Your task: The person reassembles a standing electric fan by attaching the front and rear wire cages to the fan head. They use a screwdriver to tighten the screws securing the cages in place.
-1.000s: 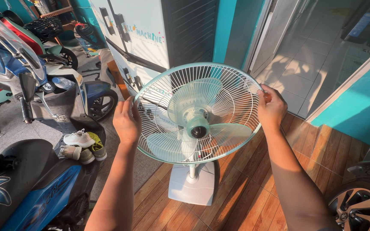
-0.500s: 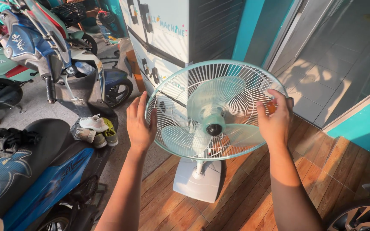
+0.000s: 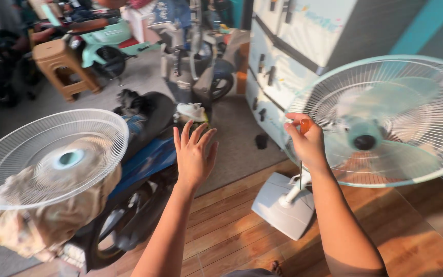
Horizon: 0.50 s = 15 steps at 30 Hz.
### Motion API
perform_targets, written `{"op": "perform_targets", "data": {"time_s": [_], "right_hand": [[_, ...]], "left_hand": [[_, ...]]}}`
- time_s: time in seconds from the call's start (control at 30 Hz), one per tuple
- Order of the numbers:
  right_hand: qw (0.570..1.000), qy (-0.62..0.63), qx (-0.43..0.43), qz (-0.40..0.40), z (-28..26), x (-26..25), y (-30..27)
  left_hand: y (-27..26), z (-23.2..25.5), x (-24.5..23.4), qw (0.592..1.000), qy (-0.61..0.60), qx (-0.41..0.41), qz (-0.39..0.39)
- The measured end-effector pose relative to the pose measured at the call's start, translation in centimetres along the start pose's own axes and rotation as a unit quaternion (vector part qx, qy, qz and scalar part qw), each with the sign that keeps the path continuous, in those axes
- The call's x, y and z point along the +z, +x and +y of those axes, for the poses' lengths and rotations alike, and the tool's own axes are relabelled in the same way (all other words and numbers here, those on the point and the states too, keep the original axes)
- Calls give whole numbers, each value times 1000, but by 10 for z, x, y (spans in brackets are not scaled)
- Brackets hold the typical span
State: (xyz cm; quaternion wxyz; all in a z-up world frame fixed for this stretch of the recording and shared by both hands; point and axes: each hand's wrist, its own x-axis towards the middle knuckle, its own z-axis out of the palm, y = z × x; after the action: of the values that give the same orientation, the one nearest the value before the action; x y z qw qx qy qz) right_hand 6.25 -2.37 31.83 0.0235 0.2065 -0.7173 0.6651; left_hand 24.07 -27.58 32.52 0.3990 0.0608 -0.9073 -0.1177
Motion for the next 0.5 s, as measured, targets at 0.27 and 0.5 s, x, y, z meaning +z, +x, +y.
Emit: {"op": "perform_targets", "data": {"time_s": [0.27, 0.5], "right_hand": [[990, -33, -35, -135, 6, 183, -80], [954, -30, -180, -237, -1, 322, -130]], "left_hand": [[-109, -119, -111, 993, 56, -95, 31], [-188, -190, -180, 975, 93, -192, 61]]}}
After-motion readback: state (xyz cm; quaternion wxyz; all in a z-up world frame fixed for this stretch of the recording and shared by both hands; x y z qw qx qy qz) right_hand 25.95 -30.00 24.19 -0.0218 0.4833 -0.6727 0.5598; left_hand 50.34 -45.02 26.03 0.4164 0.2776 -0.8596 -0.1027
